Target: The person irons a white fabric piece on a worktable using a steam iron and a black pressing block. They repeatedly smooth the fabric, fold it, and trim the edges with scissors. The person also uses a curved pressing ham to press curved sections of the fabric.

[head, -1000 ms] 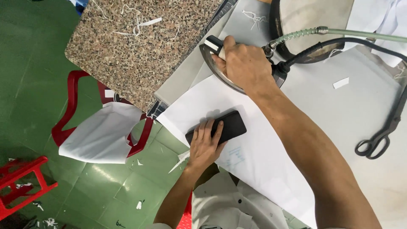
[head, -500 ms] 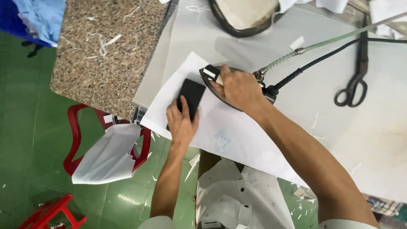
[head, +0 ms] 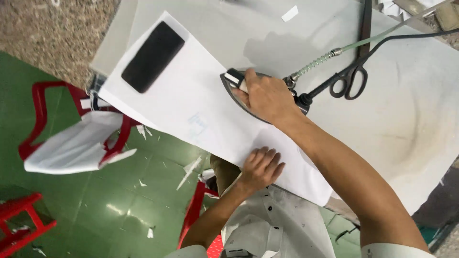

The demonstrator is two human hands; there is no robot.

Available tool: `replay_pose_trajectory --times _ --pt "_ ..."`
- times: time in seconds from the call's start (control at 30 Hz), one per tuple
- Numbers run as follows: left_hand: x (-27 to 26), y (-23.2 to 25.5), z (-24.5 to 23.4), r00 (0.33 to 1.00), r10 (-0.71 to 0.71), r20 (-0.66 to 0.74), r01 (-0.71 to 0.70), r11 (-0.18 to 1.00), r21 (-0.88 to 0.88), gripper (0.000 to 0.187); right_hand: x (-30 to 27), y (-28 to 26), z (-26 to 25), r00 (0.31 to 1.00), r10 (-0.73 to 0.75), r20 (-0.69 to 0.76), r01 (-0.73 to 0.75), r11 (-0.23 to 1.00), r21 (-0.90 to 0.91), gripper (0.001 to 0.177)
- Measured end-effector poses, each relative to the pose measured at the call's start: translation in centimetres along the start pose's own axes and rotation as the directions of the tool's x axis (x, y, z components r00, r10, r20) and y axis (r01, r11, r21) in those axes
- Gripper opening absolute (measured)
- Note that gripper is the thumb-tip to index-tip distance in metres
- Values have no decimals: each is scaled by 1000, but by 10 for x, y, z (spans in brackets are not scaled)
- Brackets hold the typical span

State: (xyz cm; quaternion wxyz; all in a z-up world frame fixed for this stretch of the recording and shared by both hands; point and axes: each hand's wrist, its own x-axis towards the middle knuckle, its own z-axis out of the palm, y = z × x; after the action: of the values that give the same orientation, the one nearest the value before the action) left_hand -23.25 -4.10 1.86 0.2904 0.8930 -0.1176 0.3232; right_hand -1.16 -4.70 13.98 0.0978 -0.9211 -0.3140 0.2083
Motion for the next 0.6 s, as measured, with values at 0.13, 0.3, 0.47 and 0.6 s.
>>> replay_pose_trajectory --times 0.13,0.3,0.47,0.6 --pt "15 62 43 986 -163 40 153 970 186 53 -1 10 15 997 -68 -44 68 998 -1 44" --pt "12 90 86 863 -458 210 392 872 292 77 -4 26 36 992 -81 -100 79 997 -27 49" --pt "3 112 99 833 -470 292 363 863 351 79 -24 42 43 979 -138 -149 130 989 -63 50" --pt "-6 124 101 834 -427 348 298 881 368 75 -40 54 45 972 -161 -171 154 987 -51 48"
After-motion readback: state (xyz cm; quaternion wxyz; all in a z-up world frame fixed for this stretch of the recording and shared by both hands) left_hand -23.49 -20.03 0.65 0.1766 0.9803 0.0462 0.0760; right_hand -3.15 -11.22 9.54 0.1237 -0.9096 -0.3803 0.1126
